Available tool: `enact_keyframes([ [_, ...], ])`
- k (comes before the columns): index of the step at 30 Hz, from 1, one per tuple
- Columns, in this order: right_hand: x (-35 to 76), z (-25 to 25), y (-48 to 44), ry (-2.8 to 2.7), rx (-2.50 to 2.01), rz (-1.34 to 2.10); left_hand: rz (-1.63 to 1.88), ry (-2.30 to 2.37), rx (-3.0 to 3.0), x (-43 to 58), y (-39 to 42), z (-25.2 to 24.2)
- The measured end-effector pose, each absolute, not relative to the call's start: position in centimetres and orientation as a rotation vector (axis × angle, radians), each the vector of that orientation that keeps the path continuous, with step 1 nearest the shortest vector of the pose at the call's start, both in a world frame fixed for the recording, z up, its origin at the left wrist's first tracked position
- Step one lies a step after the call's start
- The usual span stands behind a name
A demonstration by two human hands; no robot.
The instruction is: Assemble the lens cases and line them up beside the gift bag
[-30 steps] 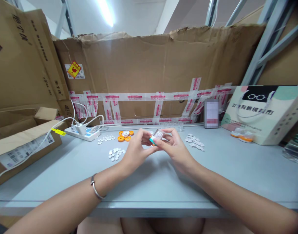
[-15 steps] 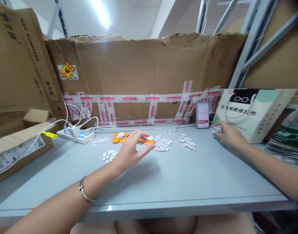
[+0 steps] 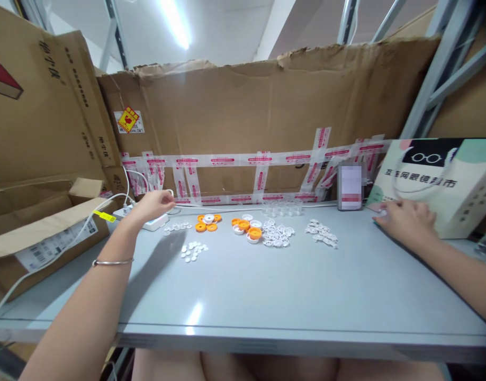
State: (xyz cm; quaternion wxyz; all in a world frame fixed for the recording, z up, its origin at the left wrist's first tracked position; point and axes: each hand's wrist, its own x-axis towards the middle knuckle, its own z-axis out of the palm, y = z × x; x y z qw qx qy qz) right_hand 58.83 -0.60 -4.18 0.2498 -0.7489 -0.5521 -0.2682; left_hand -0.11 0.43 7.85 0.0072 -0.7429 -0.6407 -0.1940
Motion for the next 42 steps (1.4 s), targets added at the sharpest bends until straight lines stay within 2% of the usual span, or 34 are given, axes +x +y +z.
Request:
enact_keyframes([
  [2, 58.3, -4.1, -1.0, -1.465, -2.12, -0.806, -0.222, -2.091, -2.375, -1.2, 1.0, 7.3],
  [4, 57.7, -4.0, -1.2, -1.421, -2.119, -0.851, -0.046, -2.137, -2.389, -1.6, 1.3, 6.7],
  [12, 56.3, -3.7, -1.3, -1.39, -1.906, -0.841, 0.167, -2.211, -2.379, -0.5, 1.4, 5.5],
  [18, 54.5, -2.2, -1.4, -1.457, -1.67, -0.893, -0.126, -1.957, -2.403, 4.2, -1.2, 6.5],
  [21, 51.9, -1.0, -1.7, -1.603, -1.474, -0.897, -0.359, -1.492, -2.871, 8.6, -3.8, 5.6],
  [24, 48.6, -0.1, -2.1, -1.748, -1.314, -0.889, -0.327, -1.179, -3.059, 12.2, -6.0, 3.6],
  [29, 42.8, 0.9, -2.5, -1.94, -1.082, -0.727, -0.305, -1.033, -3.081, 14.3, -7.4, 1.4],
  [34, 37.2, 2.6, -2.6, -2.088, -0.832, -0.594, -0.44, -1.092, -3.136, 13.0, -5.5, 2.2],
  [38, 34.3, 2.9, -2.6, -2.113, -0.731, -0.489, -0.64, -1.467, -2.712, 9.6, -1.4, 2.6],
  [42, 33.5, 1.5, -2.3, -2.125, -0.744, -0.373, -0.61, -1.684, -2.554, 6.9, 2.2, 1.1],
])
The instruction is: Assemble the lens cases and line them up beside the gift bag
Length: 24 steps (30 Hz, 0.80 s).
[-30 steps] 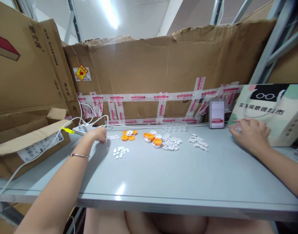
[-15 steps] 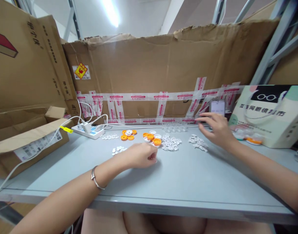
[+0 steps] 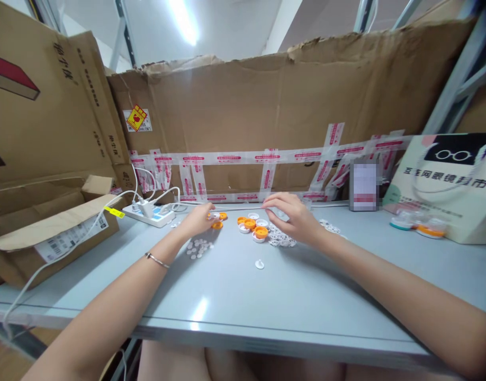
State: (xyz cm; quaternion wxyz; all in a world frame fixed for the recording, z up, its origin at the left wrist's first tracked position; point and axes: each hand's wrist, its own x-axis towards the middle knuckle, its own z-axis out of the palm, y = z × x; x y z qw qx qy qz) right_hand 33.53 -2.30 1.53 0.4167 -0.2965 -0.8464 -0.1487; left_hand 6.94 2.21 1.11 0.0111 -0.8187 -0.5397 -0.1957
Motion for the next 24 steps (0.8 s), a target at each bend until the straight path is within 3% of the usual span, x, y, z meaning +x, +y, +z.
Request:
enact_keyframes([
  [11, 34.6, 0.6, -2.2, -2.087, -0.797, -0.147, -0.755, -1.774, -2.492, 8.1, 2.2, 0.6],
  [16, 34.8, 1.1, -2.6, -2.047, -0.793, -0.083, -0.965, -1.366, -3.068, 10.5, -2.1, 2.3],
  [20, 34.9, 1.2, -2.7, -2.037, -0.783, -0.05, -0.858, -0.947, -3.423, 12.3, -4.5, 2.3],
  [24, 34.9, 1.2, -2.8, -2.065, -0.776, -0.036, -0.655, -0.871, -3.527, 12.9, -4.9, 1.5],
])
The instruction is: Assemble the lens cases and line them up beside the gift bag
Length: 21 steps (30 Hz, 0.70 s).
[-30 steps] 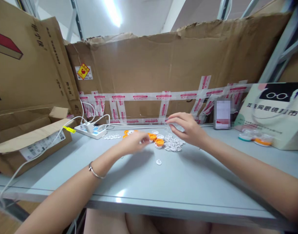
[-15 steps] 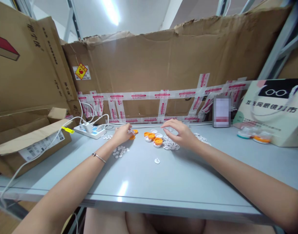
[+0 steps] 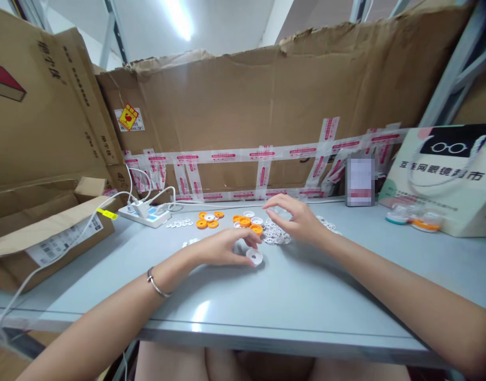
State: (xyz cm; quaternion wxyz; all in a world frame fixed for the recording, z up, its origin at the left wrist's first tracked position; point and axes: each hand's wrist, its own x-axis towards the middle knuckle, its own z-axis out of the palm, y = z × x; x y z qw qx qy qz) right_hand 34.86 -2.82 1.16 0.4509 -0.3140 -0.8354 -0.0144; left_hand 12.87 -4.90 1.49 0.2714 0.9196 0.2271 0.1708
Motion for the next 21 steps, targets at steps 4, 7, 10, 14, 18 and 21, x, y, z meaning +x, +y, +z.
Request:
enact_keyframes([
  [4, 34.7, 1.1, -3.1, -2.073, -0.777, 0.007, 0.442, 0.708, 2.487, 12.4, -4.7, 2.2],
  [7, 34.4, 1.3, -3.6, -2.09, -0.864, 0.121, 0.527, 0.892, 2.508, 10.5, -4.2, 4.2],
  [10, 34.0, 1.6, -4.5, -2.224, -1.014, 0.383, 0.372, 1.212, 2.487, 6.9, -3.1, 6.6],
  [14, 33.6, 1.5, -5.5, -2.519, -1.054, 0.756, -0.036, 1.617, 2.417, 1.4, -1.7, 7.9],
  [18, 33.2, 0.9, -6.1, -2.656, -1.1, 0.818, -0.177, 1.778, 2.326, -1.5, -1.3, 6.8],
  [21, 32.7, 0.5, -6.2, -2.641, -1.108, 0.827, -0.12, 1.747, 2.294, -2.1, -1.0, 5.5],
])
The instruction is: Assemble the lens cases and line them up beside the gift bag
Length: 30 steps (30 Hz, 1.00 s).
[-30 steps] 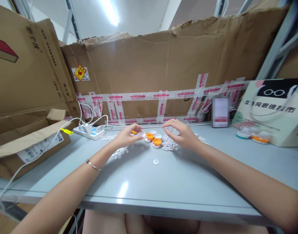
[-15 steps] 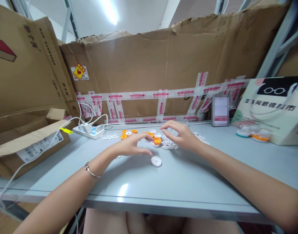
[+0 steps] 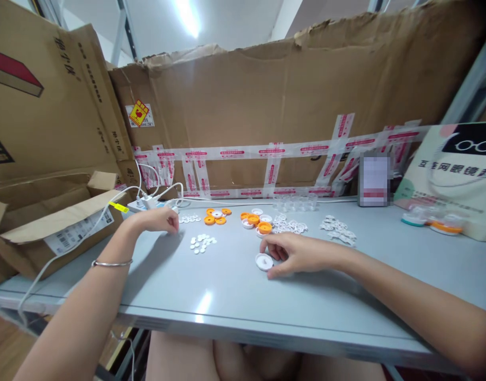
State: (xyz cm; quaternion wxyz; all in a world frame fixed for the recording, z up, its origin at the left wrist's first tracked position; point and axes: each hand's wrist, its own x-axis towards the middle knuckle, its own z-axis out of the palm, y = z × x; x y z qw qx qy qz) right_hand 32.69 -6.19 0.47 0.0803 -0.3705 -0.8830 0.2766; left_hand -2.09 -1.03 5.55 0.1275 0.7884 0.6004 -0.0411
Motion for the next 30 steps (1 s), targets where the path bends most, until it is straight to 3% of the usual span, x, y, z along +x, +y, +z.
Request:
enact_keyframes([
  [30, 32.1, 0.2, -6.4, -2.597, -1.118, 0.821, -0.041, 1.745, 2.321, -3.2, 0.2, 3.2],
])
